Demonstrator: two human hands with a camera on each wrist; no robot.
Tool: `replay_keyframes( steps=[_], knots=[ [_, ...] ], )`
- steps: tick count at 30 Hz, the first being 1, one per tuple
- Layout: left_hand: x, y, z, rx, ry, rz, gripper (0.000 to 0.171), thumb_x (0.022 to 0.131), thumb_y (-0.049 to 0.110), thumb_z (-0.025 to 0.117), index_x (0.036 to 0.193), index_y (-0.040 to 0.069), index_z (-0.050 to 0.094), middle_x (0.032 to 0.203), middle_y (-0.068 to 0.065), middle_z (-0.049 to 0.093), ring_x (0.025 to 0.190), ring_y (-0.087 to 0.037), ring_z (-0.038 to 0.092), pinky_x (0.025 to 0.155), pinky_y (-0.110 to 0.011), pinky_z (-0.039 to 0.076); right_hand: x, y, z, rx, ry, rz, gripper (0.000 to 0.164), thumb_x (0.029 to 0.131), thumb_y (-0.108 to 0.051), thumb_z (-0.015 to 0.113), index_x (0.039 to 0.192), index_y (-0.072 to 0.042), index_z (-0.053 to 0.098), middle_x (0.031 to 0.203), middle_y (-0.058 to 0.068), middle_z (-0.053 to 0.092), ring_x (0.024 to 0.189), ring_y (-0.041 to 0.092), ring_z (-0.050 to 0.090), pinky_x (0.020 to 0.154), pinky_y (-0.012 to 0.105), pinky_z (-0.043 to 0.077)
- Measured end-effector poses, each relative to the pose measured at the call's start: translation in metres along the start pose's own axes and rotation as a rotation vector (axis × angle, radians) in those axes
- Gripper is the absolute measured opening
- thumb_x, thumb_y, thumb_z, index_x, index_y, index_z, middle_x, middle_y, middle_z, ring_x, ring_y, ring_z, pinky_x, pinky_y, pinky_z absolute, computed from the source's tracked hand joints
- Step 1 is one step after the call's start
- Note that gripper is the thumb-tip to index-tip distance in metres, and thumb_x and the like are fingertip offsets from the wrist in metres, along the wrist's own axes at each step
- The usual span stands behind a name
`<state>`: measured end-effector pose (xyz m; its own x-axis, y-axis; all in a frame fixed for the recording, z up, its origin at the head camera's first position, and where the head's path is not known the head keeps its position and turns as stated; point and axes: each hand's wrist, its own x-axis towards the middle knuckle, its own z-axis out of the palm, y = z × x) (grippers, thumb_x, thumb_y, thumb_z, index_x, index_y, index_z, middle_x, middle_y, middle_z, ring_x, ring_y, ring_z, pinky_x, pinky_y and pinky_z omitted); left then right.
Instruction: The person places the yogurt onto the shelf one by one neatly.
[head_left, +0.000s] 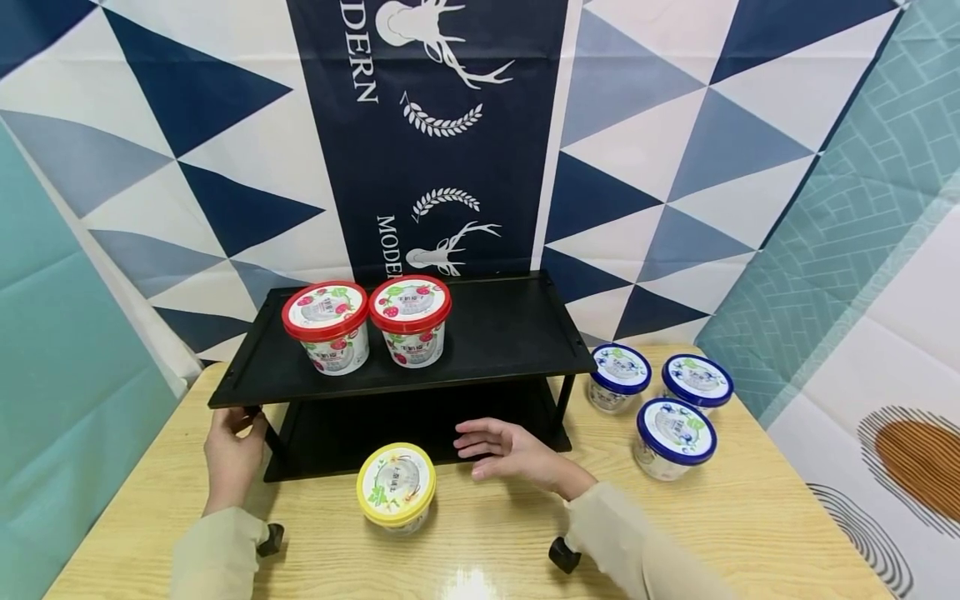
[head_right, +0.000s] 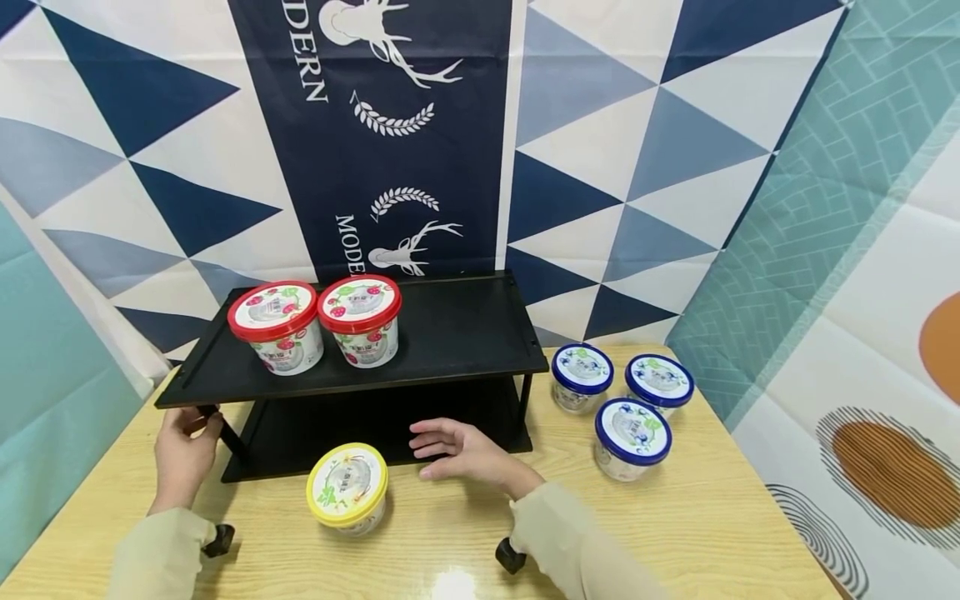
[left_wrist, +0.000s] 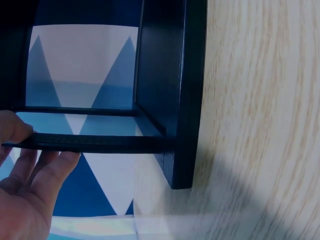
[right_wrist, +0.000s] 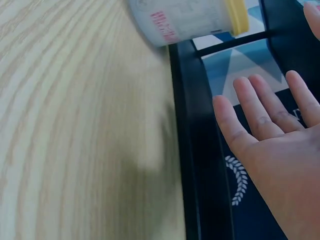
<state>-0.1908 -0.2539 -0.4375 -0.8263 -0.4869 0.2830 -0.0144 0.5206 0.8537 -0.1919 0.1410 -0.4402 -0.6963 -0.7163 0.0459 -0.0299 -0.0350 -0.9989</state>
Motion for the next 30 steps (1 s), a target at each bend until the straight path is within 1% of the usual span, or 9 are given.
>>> replay_keyframes(
  steps=[4,9,12,19,21,24,28,30],
  knots=[
    [-0.001,0.0,-0.001,-0.007,0.0,0.007,0.03,0.092,0.008,0.05,0.121,0.006,0.049,0.11,-0.011,0.057,0.082,0.014,0.039,0.065,0.001,0.036,0.006,0.011,0.004,-0.011,-0.021,0.005,0.073,0.082,-0.016,0.072,0.14,0.003,0.034,0.137,0.033,0.04,0.124,0.045,0.043,0.092,0.025,0.05],
    [-0.003,-0.001,-0.002,-0.006,-0.014,-0.003,0.03,0.093,0.009,0.05,0.123,0.005,0.048,0.111,-0.013,0.057,0.086,0.009,0.04,0.064,0.001,0.036,0.011,0.02,0.01,-0.008,-0.039,0.032,0.075,0.081,-0.018,0.073,0.141,0.002,0.033,0.138,0.031,0.04,0.126,0.046,0.041,0.092,0.025,0.05],
    [-0.002,0.0,-0.002,-0.006,-0.017,-0.011,0.031,0.093,0.01,0.05,0.123,0.006,0.047,0.112,-0.014,0.057,0.088,0.005,0.042,0.064,0.0,0.035,0.014,0.025,0.012,0.009,-0.037,0.046,0.075,0.081,-0.017,0.073,0.141,0.002,0.033,0.139,0.03,0.04,0.127,0.046,0.04,0.093,0.026,0.05],
    [-0.002,0.003,-0.002,-0.005,-0.016,-0.016,0.031,0.093,0.01,0.049,0.123,0.006,0.047,0.114,-0.014,0.058,0.088,0.005,0.042,0.065,0.0,0.035,0.018,0.03,0.018,0.039,-0.018,0.082,0.077,0.079,-0.018,0.076,0.141,-0.001,0.034,0.139,0.028,0.04,0.128,0.044,0.039,0.096,0.028,0.048],
    [-0.002,0.003,-0.002,-0.002,-0.016,-0.011,0.031,0.093,0.01,0.049,0.123,0.006,0.047,0.113,-0.015,0.058,0.09,0.002,0.044,0.065,-0.001,0.035,0.02,0.031,0.019,0.05,-0.019,0.095,0.076,0.079,-0.016,0.075,0.142,-0.002,0.035,0.138,0.026,0.042,0.128,0.043,0.04,0.097,0.029,0.048],
    [-0.002,0.004,-0.002,-0.005,-0.018,-0.002,0.031,0.093,0.01,0.049,0.124,0.006,0.047,0.113,-0.015,0.058,0.091,0.0,0.045,0.066,-0.001,0.035,0.023,0.033,0.021,0.06,-0.021,0.112,0.073,0.08,-0.012,0.074,0.141,-0.004,0.035,0.137,0.022,0.045,0.127,0.036,0.044,0.099,0.033,0.047],
    [-0.002,0.004,-0.002,-0.015,-0.011,0.006,0.031,0.093,0.009,0.05,0.123,0.006,0.048,0.111,-0.014,0.058,0.088,0.004,0.044,0.067,-0.002,0.036,0.025,0.033,0.025,0.08,-0.02,0.128,0.073,0.079,-0.01,0.074,0.142,-0.006,0.036,0.138,0.018,0.045,0.124,0.026,0.048,0.105,0.039,0.042],
    [-0.002,0.004,-0.003,-0.013,-0.009,0.007,0.031,0.092,0.009,0.05,0.123,0.006,0.048,0.111,-0.014,0.058,0.087,0.005,0.043,0.068,-0.002,0.036,0.027,0.032,0.027,0.091,-0.018,0.136,0.075,0.078,-0.011,0.075,0.142,-0.006,0.036,0.14,0.017,0.044,0.124,0.023,0.048,0.107,0.042,0.039]
  ],
)
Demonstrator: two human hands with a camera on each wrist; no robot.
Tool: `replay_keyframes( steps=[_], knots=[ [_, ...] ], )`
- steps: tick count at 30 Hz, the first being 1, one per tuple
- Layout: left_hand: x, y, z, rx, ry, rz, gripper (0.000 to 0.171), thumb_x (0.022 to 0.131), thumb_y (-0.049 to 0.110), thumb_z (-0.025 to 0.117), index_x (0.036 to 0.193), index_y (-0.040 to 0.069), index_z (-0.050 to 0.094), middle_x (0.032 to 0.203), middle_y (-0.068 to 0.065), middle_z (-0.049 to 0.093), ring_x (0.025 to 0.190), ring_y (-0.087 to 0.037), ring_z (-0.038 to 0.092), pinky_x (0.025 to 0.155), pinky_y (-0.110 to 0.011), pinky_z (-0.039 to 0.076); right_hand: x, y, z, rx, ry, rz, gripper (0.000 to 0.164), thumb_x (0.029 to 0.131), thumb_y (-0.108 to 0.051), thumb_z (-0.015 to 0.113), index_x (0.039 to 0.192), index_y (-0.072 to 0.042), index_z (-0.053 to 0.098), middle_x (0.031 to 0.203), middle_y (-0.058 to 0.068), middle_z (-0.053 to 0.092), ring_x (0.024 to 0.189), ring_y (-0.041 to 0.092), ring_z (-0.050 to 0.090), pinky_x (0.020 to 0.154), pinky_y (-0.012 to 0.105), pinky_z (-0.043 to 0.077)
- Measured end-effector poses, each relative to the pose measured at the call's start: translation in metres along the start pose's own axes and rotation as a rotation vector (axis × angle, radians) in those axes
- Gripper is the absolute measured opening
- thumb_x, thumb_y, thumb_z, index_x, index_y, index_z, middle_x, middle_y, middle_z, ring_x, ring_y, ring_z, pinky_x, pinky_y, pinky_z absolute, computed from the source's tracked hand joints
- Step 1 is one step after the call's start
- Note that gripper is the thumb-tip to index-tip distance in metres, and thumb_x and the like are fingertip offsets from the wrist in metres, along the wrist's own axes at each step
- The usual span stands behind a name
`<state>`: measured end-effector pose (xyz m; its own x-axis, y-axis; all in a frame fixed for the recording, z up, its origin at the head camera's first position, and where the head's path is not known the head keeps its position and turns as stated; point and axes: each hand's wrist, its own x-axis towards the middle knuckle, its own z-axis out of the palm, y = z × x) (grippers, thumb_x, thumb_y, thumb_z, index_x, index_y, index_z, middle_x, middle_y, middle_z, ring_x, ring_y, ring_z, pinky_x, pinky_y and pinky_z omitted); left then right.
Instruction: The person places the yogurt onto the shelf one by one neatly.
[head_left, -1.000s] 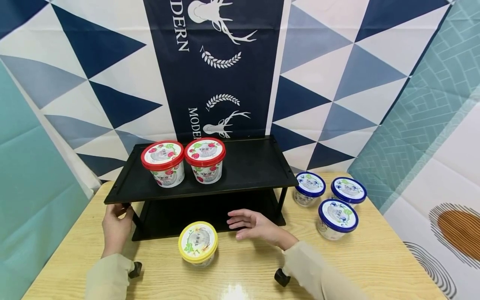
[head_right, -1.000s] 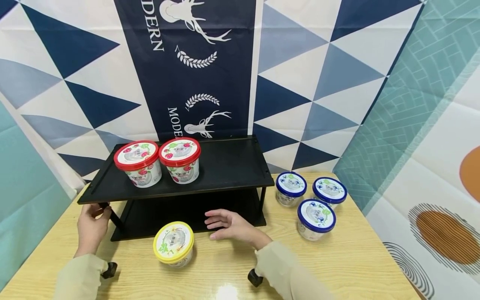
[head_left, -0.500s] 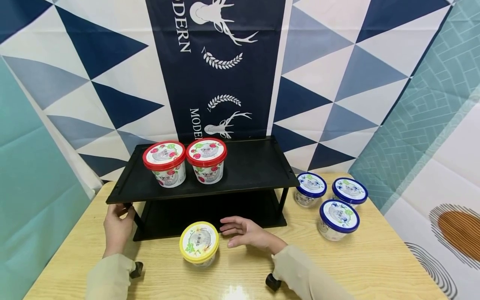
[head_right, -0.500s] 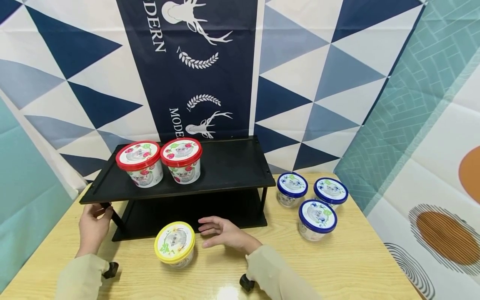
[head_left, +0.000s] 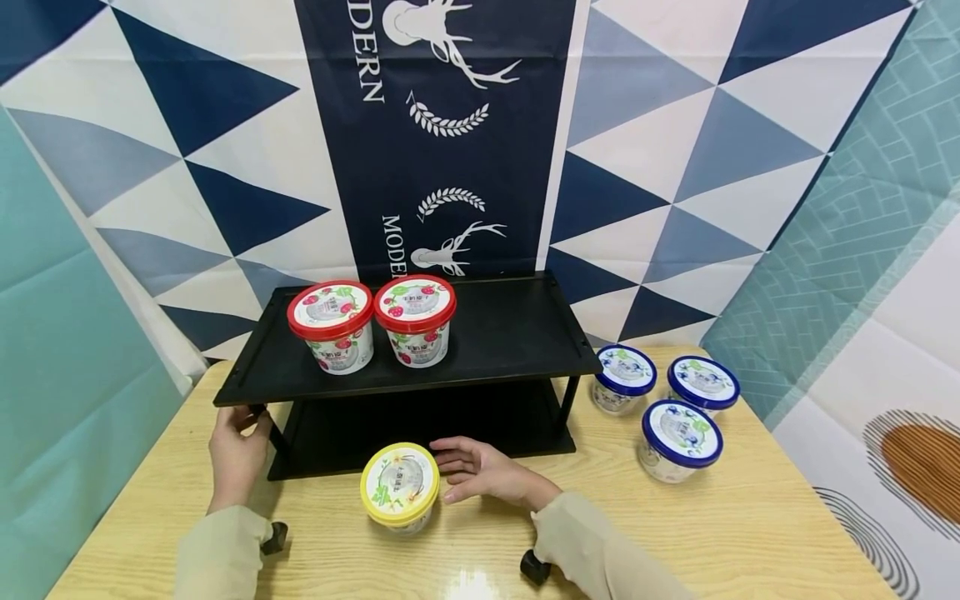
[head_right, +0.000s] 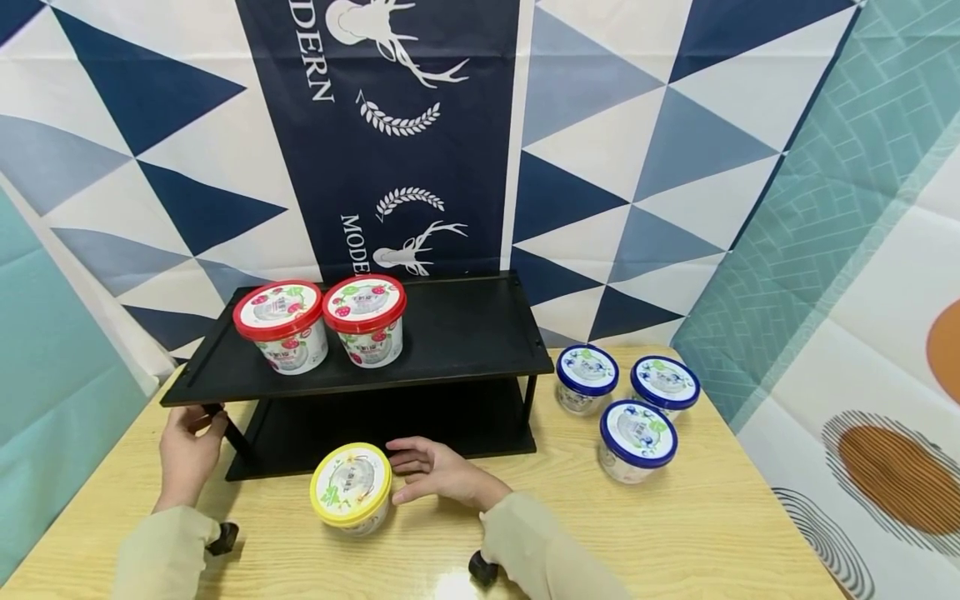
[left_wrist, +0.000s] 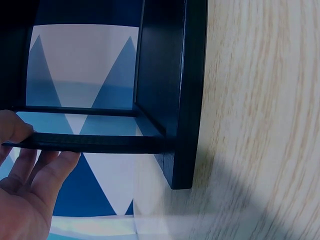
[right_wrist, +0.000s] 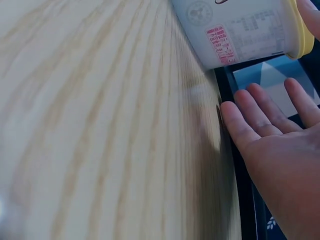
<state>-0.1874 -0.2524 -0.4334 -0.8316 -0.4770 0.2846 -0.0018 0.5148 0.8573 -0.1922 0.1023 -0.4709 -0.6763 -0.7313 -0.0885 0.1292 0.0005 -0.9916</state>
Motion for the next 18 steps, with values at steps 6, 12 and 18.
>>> replay_keyframes(
  steps=[6,12,18],
  knots=[
    [-0.001,0.0,-0.001,0.005,-0.002,-0.003,0.03,0.093,0.01,0.05,0.123,0.006,0.048,0.111,-0.014,0.058,0.089,0.004,0.043,0.067,-0.002,0.035,0.004,0.0,0.004,0.019,-0.009,-0.001,0.077,0.077,-0.008,0.075,0.142,-0.006,0.034,0.143,0.016,0.041,0.128,0.024,0.045,0.11,0.041,0.036],
    [-0.001,-0.001,0.0,0.001,0.006,0.0,0.029,0.093,0.009,0.05,0.121,0.005,0.048,0.11,-0.013,0.058,0.086,0.008,0.042,0.066,-0.001,0.035,0.01,0.003,0.009,0.008,-0.025,-0.004,0.081,0.076,-0.008,0.077,0.143,-0.01,0.033,0.144,0.012,0.041,0.129,0.021,0.044,0.109,0.031,0.037],
    [0.0,-0.002,0.0,-0.007,0.007,0.006,0.029,0.092,0.008,0.05,0.121,0.005,0.049,0.109,-0.014,0.057,0.082,0.012,0.04,0.066,-0.001,0.036,0.014,0.005,0.015,-0.037,-0.059,-0.006,0.086,0.074,-0.008,0.078,0.144,-0.013,0.03,0.147,0.008,0.035,0.134,0.02,0.038,0.111,0.028,0.033]
  ],
)
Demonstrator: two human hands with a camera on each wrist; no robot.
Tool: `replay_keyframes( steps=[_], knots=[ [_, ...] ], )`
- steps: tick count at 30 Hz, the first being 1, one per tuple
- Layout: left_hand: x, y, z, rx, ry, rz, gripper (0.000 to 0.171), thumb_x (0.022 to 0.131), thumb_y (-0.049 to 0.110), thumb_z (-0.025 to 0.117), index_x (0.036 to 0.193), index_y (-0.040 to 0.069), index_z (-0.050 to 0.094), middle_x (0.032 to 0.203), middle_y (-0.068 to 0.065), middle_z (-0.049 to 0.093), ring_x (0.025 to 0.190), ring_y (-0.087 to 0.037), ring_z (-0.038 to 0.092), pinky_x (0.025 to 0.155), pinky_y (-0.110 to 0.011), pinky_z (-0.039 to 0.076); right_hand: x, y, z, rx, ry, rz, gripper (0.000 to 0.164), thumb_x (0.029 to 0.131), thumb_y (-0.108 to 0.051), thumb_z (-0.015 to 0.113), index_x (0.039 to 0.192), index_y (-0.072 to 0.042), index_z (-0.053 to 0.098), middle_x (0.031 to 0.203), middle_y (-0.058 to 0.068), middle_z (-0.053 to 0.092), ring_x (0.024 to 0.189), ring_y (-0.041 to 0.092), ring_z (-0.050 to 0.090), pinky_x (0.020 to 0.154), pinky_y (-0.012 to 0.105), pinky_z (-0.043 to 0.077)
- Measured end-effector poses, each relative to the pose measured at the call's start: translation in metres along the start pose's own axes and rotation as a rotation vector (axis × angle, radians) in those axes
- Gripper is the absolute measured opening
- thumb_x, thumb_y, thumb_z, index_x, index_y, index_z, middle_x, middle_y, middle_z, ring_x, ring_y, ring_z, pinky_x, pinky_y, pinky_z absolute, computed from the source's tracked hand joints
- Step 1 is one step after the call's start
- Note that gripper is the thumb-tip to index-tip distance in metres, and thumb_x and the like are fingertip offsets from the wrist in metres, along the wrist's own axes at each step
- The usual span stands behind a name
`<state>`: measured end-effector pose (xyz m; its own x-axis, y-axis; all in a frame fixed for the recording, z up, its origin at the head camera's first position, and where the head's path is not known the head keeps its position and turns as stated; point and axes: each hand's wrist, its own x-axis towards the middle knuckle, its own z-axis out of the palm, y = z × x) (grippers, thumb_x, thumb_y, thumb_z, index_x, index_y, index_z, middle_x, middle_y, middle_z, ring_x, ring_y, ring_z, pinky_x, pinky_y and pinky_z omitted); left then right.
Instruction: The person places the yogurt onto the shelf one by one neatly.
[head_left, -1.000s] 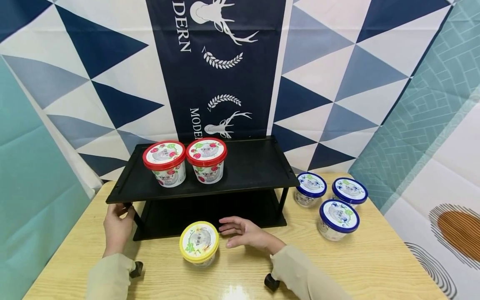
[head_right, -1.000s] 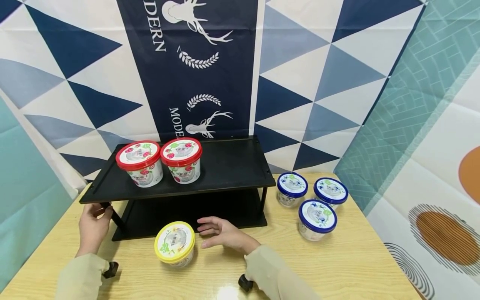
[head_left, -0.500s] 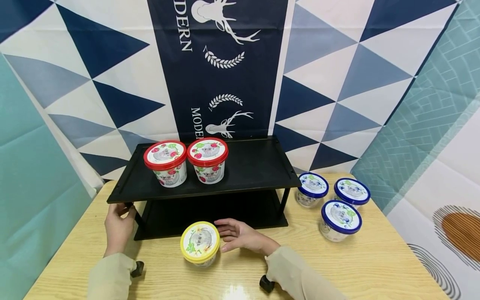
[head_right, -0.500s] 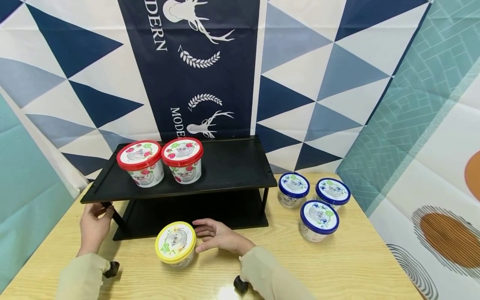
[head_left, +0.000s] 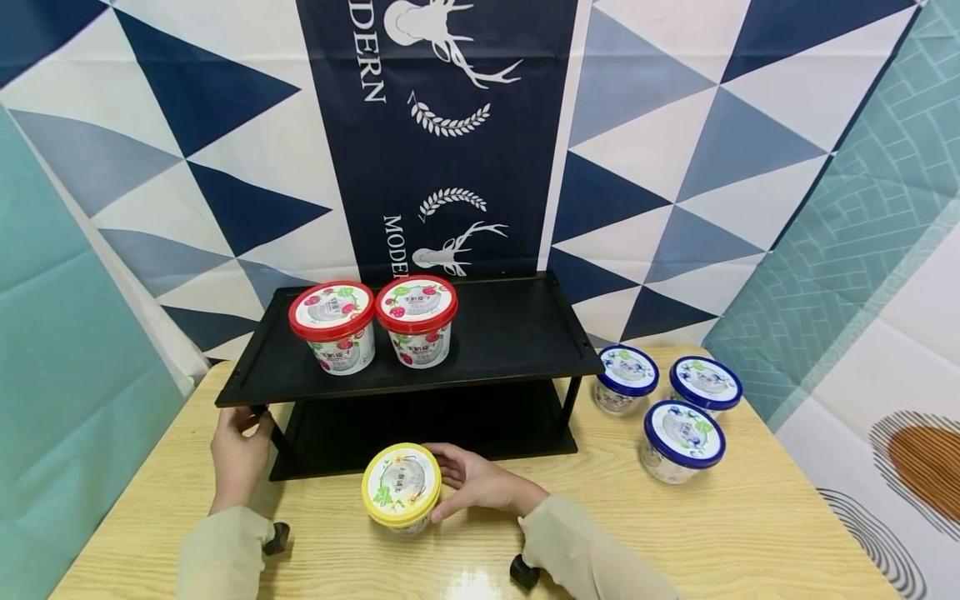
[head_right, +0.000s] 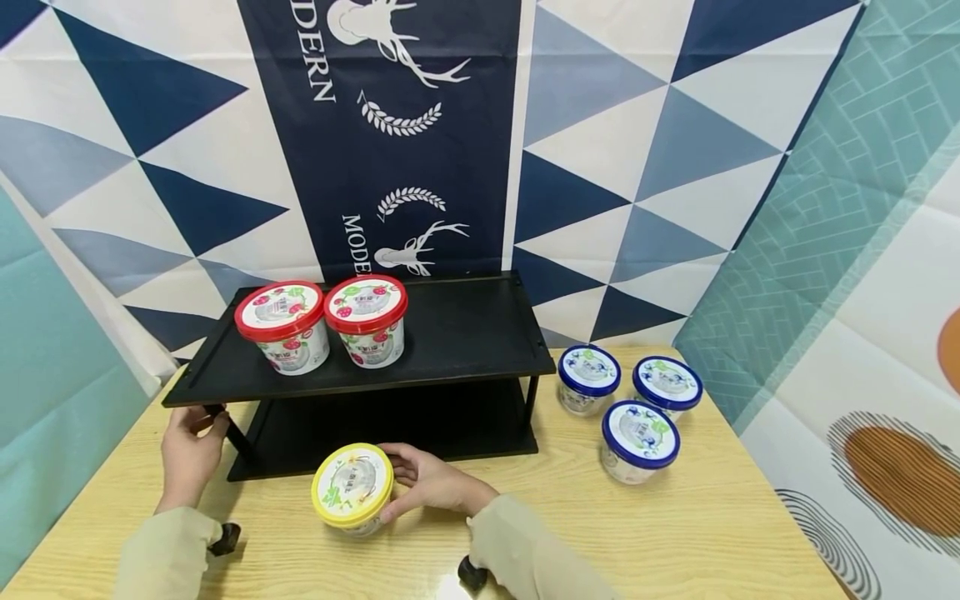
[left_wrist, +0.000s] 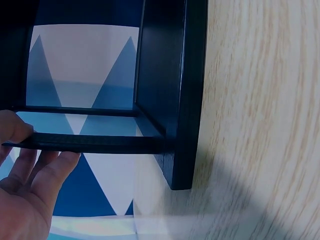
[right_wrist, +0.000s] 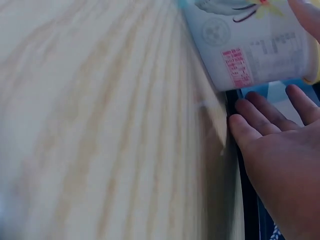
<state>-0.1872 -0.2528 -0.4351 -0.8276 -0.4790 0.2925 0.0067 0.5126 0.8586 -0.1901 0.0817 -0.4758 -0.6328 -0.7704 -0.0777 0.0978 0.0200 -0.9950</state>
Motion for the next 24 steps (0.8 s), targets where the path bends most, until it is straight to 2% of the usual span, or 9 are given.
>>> replay_keyframes(
  steps=[5,9,18,24],
  knots=[
    [0.0,0.0,0.0,-0.006,0.004,0.0,0.028,0.092,0.009,0.051,0.12,0.004,0.049,0.108,-0.013,0.057,0.083,0.012,0.04,0.067,-0.002,0.036,0.002,0.002,0.005,-0.04,-0.022,-0.023,0.088,0.074,-0.006,0.078,0.145,-0.015,0.028,0.15,0.006,0.031,0.139,0.021,0.03,0.114,0.029,0.028],
    [0.0,0.0,0.0,-0.003,0.007,-0.002,0.029,0.092,0.009,0.051,0.12,0.004,0.049,0.108,-0.013,0.058,0.083,0.012,0.041,0.067,-0.002,0.036,0.004,0.003,0.009,-0.062,-0.002,-0.04,0.089,0.072,-0.004,0.079,0.144,-0.017,0.029,0.149,0.003,0.033,0.139,0.019,0.03,0.115,0.03,0.027],
    [-0.001,0.0,0.001,0.01,-0.005,-0.007,0.028,0.092,0.008,0.051,0.12,0.006,0.049,0.108,-0.013,0.058,0.087,0.006,0.043,0.065,0.001,0.036,0.008,0.006,0.018,-0.101,0.045,-0.027,0.089,0.069,-0.003,0.081,0.142,-0.023,0.033,0.138,0.0,0.046,0.128,0.017,0.044,0.11,0.032,0.034],
    [0.0,0.0,0.0,0.013,0.003,-0.005,0.028,0.092,0.008,0.051,0.12,0.005,0.049,0.108,-0.013,0.058,0.086,0.007,0.043,0.066,0.0,0.035,0.012,0.007,0.021,-0.134,0.075,-0.035,0.089,0.067,-0.002,0.082,0.139,-0.028,0.037,0.133,-0.003,0.049,0.122,0.015,0.047,0.106,0.033,0.035]
  ],
)
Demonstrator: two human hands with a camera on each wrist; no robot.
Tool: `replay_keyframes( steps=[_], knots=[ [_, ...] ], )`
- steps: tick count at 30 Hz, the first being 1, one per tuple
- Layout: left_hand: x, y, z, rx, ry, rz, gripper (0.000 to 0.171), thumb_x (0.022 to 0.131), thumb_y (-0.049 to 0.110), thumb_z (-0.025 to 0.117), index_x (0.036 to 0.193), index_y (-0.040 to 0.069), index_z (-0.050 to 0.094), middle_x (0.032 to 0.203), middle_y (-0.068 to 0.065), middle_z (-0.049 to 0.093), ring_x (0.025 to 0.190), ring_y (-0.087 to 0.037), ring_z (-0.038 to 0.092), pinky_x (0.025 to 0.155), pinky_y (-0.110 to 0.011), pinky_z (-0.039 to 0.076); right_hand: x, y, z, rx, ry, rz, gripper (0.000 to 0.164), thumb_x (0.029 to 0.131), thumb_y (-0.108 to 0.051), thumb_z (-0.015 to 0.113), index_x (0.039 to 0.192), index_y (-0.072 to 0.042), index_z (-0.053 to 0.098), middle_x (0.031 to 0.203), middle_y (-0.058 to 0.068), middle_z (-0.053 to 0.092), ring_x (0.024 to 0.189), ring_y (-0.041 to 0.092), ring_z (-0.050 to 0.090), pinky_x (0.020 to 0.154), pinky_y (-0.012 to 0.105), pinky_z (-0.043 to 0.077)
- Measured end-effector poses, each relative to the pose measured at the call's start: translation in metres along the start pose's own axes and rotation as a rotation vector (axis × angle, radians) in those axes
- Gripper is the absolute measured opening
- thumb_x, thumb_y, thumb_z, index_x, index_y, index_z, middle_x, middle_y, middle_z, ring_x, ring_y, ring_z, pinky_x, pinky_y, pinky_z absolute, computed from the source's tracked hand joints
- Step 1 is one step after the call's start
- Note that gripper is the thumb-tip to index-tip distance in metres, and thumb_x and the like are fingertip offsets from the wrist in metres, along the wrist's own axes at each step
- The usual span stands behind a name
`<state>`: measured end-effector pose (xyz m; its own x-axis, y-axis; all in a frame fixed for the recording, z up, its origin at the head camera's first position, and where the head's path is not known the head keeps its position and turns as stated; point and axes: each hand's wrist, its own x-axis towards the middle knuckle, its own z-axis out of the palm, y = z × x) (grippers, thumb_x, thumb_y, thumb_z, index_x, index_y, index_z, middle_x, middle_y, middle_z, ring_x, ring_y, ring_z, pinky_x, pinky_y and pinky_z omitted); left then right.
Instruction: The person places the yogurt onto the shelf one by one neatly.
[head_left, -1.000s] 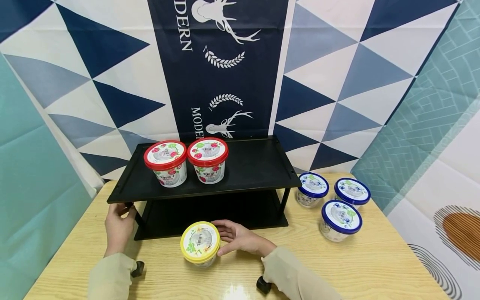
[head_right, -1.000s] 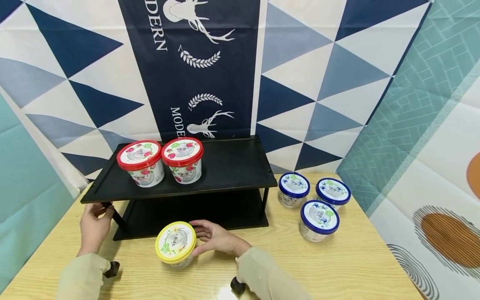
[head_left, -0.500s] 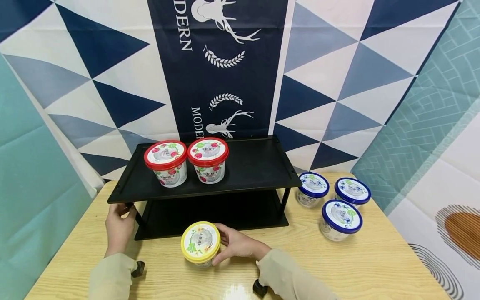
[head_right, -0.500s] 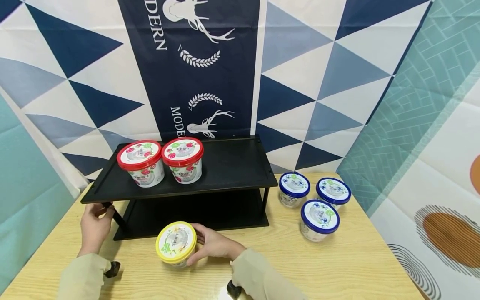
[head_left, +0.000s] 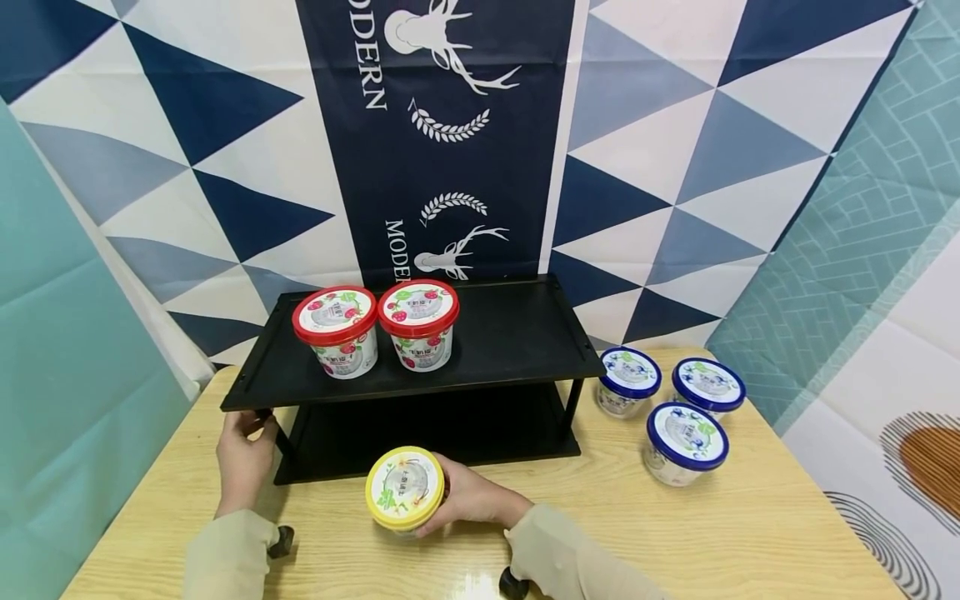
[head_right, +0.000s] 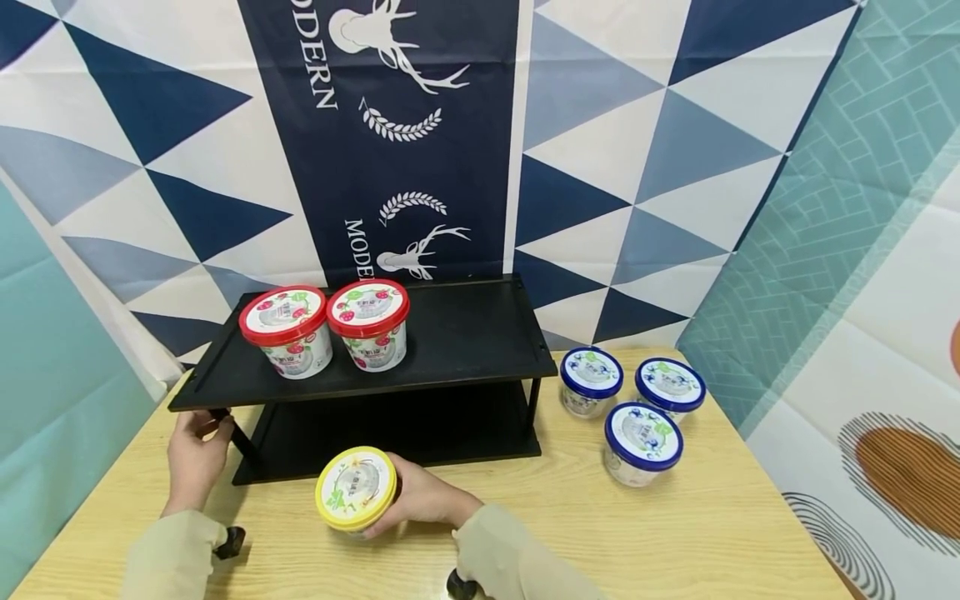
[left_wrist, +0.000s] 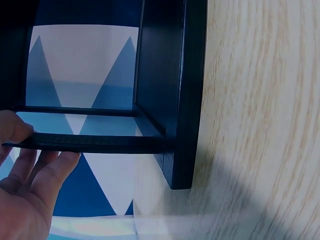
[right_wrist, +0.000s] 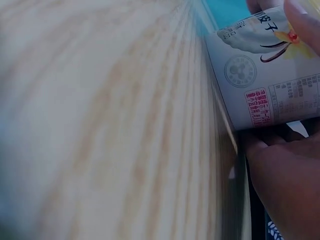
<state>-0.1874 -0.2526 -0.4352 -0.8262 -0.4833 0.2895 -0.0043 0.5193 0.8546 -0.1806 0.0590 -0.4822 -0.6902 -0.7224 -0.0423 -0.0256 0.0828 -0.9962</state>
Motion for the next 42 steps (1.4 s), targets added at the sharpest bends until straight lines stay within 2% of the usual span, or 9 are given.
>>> replay_keyframes(
  steps=[13,22,27,32,39,42],
  knots=[
    [0.002,-0.003,0.003,-0.011,0.031,0.022,0.027,0.09,0.004,0.052,0.117,0.005,0.052,0.104,-0.011,0.059,0.08,0.016,0.041,0.066,0.001,0.036,0.002,0.003,0.005,0.085,0.009,-0.028,0.091,0.066,0.004,0.081,0.14,-0.026,0.037,0.135,0.001,0.047,0.123,0.016,0.046,0.105,0.028,0.037],
    [0.003,-0.001,0.002,-0.014,0.022,0.019,0.027,0.091,0.006,0.05,0.118,0.006,0.051,0.107,-0.014,0.061,0.081,0.012,0.042,0.067,0.0,0.035,0.002,-0.001,0.003,0.111,0.001,-0.025,0.089,0.067,0.003,0.08,0.14,-0.025,0.036,0.135,0.003,0.046,0.124,0.018,0.045,0.107,0.033,0.037],
    [0.002,-0.002,0.001,-0.007,0.008,0.009,0.029,0.091,0.007,0.051,0.12,0.006,0.05,0.11,-0.016,0.06,0.087,0.001,0.047,0.067,0.0,0.035,0.0,-0.002,0.003,0.144,0.016,-0.021,0.09,0.067,0.005,0.079,0.14,-0.025,0.037,0.136,0.003,0.047,0.124,0.017,0.046,0.11,0.036,0.034],
    [0.001,-0.003,0.0,-0.012,-0.009,-0.001,0.03,0.092,0.008,0.05,0.122,0.005,0.049,0.113,-0.017,0.059,0.091,-0.003,0.046,0.065,0.0,0.035,-0.004,-0.007,-0.002,0.123,0.032,-0.025,0.089,0.066,0.003,0.081,0.139,-0.024,0.038,0.135,0.003,0.049,0.123,0.017,0.047,0.109,0.036,0.035],
    [0.003,-0.004,0.002,-0.011,0.016,0.005,0.027,0.091,0.007,0.051,0.118,0.007,0.051,0.109,-0.014,0.061,0.085,0.006,0.046,0.066,0.0,0.036,-0.015,-0.022,-0.018,0.062,0.044,-0.037,0.09,0.064,0.0,0.083,0.139,-0.022,0.038,0.134,0.004,0.049,0.122,0.018,0.048,0.107,0.032,0.036],
    [0.003,-0.004,0.002,-0.005,0.017,0.006,0.027,0.091,0.007,0.051,0.118,0.006,0.051,0.109,-0.015,0.061,0.085,0.006,0.047,0.066,0.0,0.036,-0.021,-0.031,-0.026,0.05,0.04,-0.046,0.09,0.064,0.0,0.083,0.139,-0.019,0.037,0.134,0.007,0.049,0.121,0.018,0.048,0.102,0.029,0.04]
  ],
)
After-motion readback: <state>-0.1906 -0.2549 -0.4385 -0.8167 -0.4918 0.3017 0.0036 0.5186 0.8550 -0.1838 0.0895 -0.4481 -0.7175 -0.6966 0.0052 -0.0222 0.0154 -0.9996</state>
